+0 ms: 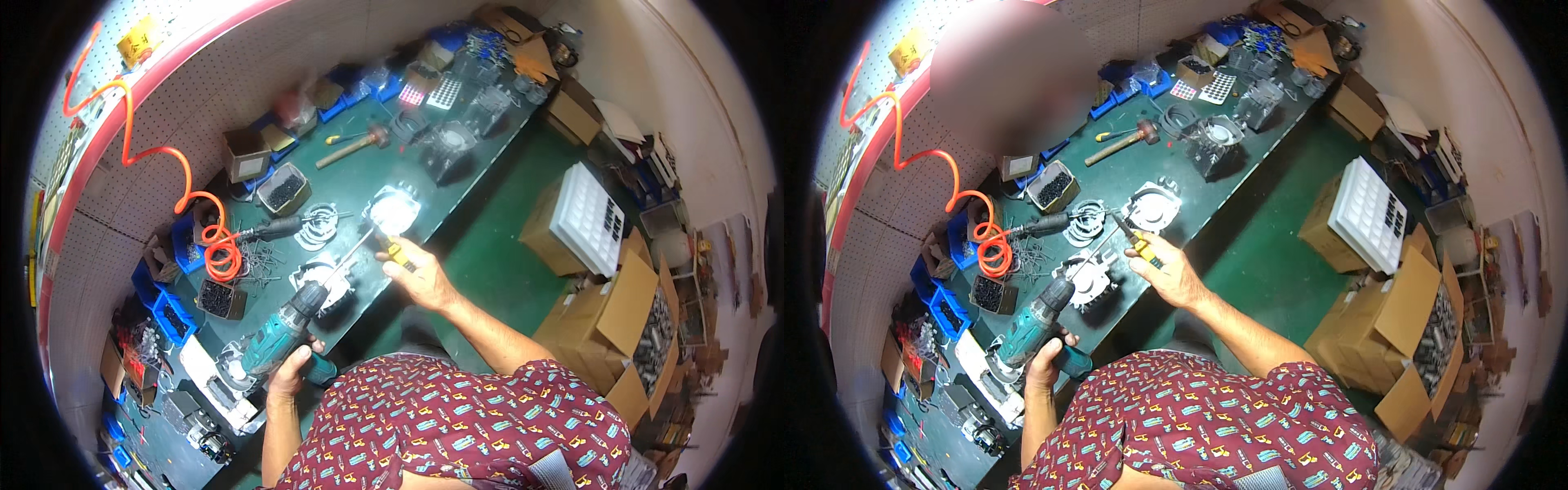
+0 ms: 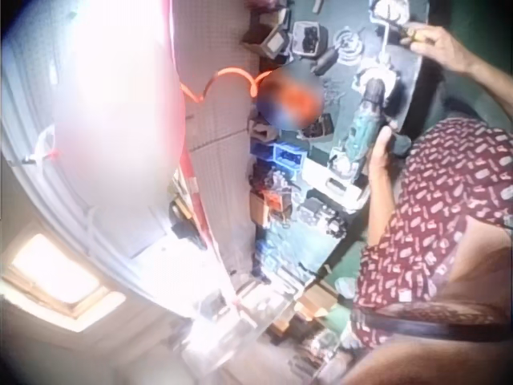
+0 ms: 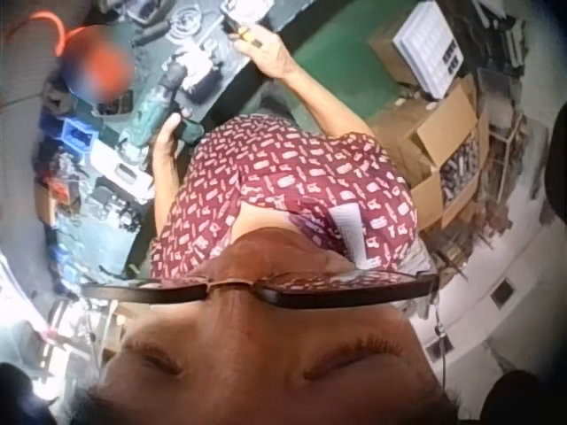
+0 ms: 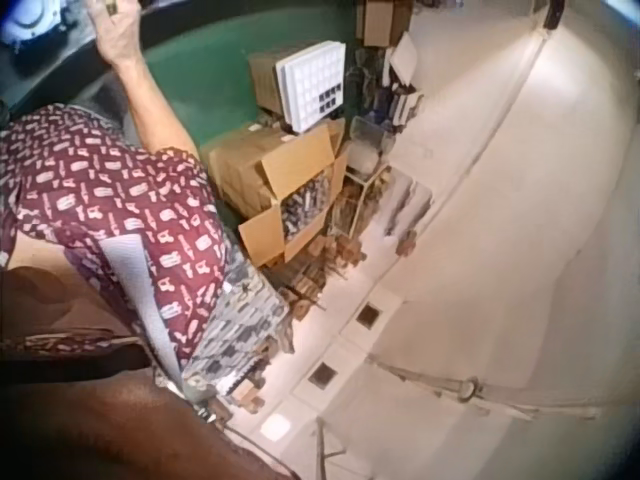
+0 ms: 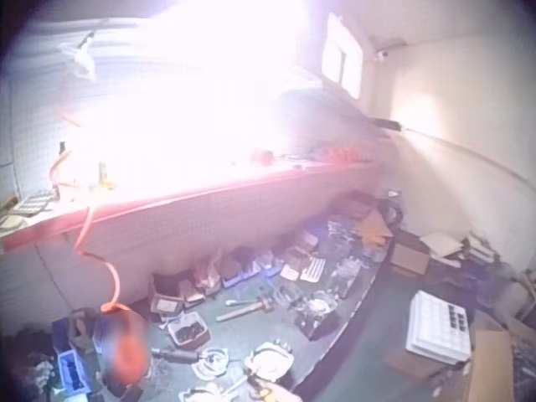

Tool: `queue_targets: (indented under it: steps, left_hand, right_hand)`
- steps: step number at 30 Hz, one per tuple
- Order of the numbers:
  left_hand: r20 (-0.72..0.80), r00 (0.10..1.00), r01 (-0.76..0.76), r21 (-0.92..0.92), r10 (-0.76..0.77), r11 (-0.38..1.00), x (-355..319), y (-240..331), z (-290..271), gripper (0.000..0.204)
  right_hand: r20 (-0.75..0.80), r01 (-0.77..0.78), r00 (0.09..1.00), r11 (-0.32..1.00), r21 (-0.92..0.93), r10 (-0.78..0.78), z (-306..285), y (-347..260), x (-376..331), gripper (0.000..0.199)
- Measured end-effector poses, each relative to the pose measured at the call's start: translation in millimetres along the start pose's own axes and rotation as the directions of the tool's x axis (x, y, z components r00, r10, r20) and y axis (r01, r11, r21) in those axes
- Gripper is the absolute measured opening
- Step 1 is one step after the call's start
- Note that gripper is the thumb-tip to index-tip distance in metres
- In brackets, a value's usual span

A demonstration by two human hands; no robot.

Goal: The person assembles small metal components on a workbench. They use a cordless drill to drive screws into metal housings and a pneumatic air gun to blow debris from the parts. The person handles multiple identical metal units one at a time, placing them on the table after each step.

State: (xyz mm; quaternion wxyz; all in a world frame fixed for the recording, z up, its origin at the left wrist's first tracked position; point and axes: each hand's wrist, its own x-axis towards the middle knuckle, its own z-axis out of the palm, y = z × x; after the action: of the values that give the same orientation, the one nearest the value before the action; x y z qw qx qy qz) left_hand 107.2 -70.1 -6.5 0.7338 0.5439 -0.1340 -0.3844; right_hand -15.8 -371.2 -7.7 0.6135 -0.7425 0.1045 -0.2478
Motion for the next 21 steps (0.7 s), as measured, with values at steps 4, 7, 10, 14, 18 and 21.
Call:
queue_targets:
  steps: [4, 7, 10, 14, 18, 21]
  left_hand:
    - [-0.028, 0.999, -0.035, -0.072, 0.033, 0.997, 34.4, -20.6, 34.3, 0.04]
    - [-0.093, 0.994, -0.065, -0.135, 0.053, 0.989, 54.9, -36.2, 63.2, 0.039]
    - [-0.194, 0.981, -0.057, -0.147, 0.027, 0.987, 72.2, -38.1, 91.2, 0.041]
    - [-0.287, 0.958, 0.023, 0.094, 0.005, 0.995, 73.1, -41.1, 99.6, 0.041]
    - [-0.362, 0.932, 0.063, 0.209, 0.018, 0.976, 71.2, -37.5, 116.1, 0.041]
    - [-0.331, 0.943, 0.111, 0.2, -0.04, 0.974, 72.9, -36.3, 108.3, 0.035]
  right_hand:
    - [0.161, -0.008, 0.987, 0.999, 0.033, 0.002, -31.2, 31.2, 23.2, 0.037]
    - [0.229, 0.029, 0.973, 0.998, -0.056, -0.016, -67.3, 45.5, 30.3, 0.029]
    - [0.054, 0.059, 0.997, 0.979, -0.195, -0.049, -105.8, 71.4, 24.6, 0.019]
    - [-0.159, -0.113, 0.984, 0.97, -0.214, 0.079, -149.5, 140.4, 39.8, 0.023]
    - [-0.13, -0.199, 0.978, 0.906, -0.373, 0.161, -152.5, 241.4, 91.5, 0.03]
    - [-0.006, -0.028, 1.0, 0.917, -0.399, 0.028, -145.3, 294.9, 151.6, 0.036]
